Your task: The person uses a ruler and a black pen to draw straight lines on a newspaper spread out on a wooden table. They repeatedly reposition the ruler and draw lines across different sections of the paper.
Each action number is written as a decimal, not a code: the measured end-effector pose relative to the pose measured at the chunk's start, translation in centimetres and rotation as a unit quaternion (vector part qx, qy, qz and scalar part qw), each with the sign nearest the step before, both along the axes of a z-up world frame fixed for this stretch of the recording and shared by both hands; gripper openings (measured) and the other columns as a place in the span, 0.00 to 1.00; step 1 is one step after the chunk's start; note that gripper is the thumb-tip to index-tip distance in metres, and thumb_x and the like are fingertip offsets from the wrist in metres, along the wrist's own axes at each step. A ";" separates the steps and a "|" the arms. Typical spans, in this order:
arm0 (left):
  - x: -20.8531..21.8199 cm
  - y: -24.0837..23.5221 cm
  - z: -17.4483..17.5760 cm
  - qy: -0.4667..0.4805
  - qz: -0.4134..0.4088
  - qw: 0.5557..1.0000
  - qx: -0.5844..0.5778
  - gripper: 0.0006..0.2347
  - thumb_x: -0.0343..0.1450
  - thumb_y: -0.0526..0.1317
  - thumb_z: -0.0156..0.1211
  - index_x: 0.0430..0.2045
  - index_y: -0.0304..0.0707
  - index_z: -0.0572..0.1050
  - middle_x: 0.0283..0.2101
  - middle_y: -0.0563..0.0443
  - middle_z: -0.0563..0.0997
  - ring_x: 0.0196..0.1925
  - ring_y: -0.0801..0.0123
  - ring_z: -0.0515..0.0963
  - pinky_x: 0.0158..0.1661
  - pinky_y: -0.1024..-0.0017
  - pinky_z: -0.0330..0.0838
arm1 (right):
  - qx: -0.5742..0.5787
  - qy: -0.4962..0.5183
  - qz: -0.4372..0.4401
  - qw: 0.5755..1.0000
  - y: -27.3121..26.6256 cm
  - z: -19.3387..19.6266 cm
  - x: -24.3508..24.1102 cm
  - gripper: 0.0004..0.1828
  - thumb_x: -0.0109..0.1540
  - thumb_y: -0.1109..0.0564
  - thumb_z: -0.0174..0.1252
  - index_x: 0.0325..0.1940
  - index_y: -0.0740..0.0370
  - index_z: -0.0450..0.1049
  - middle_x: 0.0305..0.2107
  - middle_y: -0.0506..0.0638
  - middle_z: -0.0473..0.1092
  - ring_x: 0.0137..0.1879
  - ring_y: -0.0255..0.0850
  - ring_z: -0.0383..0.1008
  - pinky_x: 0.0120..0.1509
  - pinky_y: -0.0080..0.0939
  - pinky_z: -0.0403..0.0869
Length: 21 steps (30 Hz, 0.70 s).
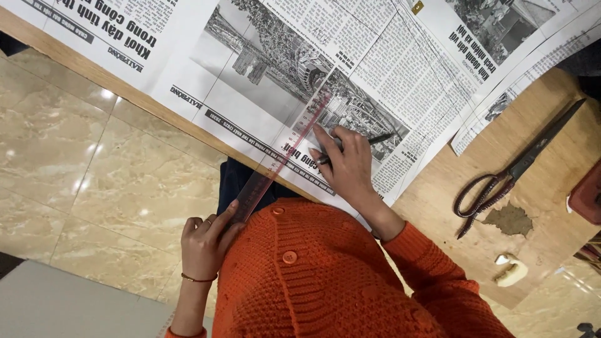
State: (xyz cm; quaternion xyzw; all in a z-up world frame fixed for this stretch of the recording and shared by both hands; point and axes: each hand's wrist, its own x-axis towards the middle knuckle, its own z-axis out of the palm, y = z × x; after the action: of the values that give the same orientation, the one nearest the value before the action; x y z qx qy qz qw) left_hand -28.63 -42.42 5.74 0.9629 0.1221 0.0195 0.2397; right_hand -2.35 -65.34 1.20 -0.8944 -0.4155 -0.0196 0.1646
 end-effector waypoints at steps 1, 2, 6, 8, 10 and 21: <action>-0.1 0.0 -0.1 -0.001 0.001 1.000 0.002 0.19 0.73 0.49 0.65 0.58 0.48 0.77 0.25 0.55 0.80 0.22 0.71 0.71 0.36 0.70 0.62 | 0.000 -0.001 0.000 1.000 0.0 0.0 0.0 0.27 0.72 0.41 0.55 0.74 0.46 0.61 0.53 0.52 0.62 0.48 0.42 0.62 0.49 0.43 0.66; 0.0 0.0 0.0 -0.001 0.002 1.000 0.001 0.19 0.73 0.49 0.65 0.58 0.48 0.77 0.25 0.55 0.80 0.22 0.71 0.71 0.36 0.70 0.62 | -0.001 -0.001 0.001 1.000 0.1 0.2 0.0 0.27 0.72 0.41 0.55 0.74 0.46 0.61 0.53 0.52 0.62 0.48 0.42 0.62 0.49 0.43 0.66; 0.1 -0.3 0.1 0.018 0.028 0.999 0.004 0.20 0.69 0.50 0.67 0.56 0.54 0.79 0.19 0.55 0.78 0.21 0.69 0.73 0.37 0.70 0.67 | 0.053 -0.021 0.009 0.998 0.7 0.8 0.5 0.23 0.70 0.43 0.56 0.67 0.50 0.69 0.46 0.52 0.63 0.45 0.47 0.65 0.47 0.47 0.67; 0.0 -0.3 0.0 0.028 0.054 0.998 0.004 0.20 0.67 0.52 0.68 0.54 0.60 0.80 0.17 0.56 0.77 0.21 0.68 0.78 0.39 0.70 0.71 | 0.105 -0.032 0.014 0.994 1.2 1.0 0.6 0.21 0.67 0.44 0.59 0.61 0.53 0.76 0.41 0.53 0.64 0.43 0.53 0.67 0.46 0.51 0.68; -0.1 -0.3 -0.1 0.028 0.059 0.998 -0.007 0.19 0.67 0.52 0.67 0.54 0.61 0.81 0.17 0.57 0.78 0.21 0.70 0.79 0.39 0.70 0.71 | 0.108 -0.027 0.015 0.994 1.2 1.4 0.7 0.21 0.66 0.45 0.60 0.61 0.54 0.77 0.41 0.53 0.64 0.43 0.52 0.67 0.46 0.50 0.68; -0.4 -0.3 -0.2 0.035 0.057 0.998 -0.004 0.19 0.67 0.52 0.67 0.54 0.61 0.80 0.18 0.55 0.79 0.22 0.70 0.79 0.38 0.71 0.71 | 0.101 -0.016 0.012 0.995 1.5 2.0 0.6 0.21 0.66 0.46 0.61 0.62 0.54 0.76 0.41 0.53 0.63 0.44 0.52 0.66 0.46 0.51 0.66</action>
State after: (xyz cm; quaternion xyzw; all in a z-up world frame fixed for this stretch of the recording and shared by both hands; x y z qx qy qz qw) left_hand -29.00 -42.69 5.50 0.9536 0.1851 -0.0007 0.2373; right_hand -1.78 -63.86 3.22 -0.8677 -0.4246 -0.0739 0.2476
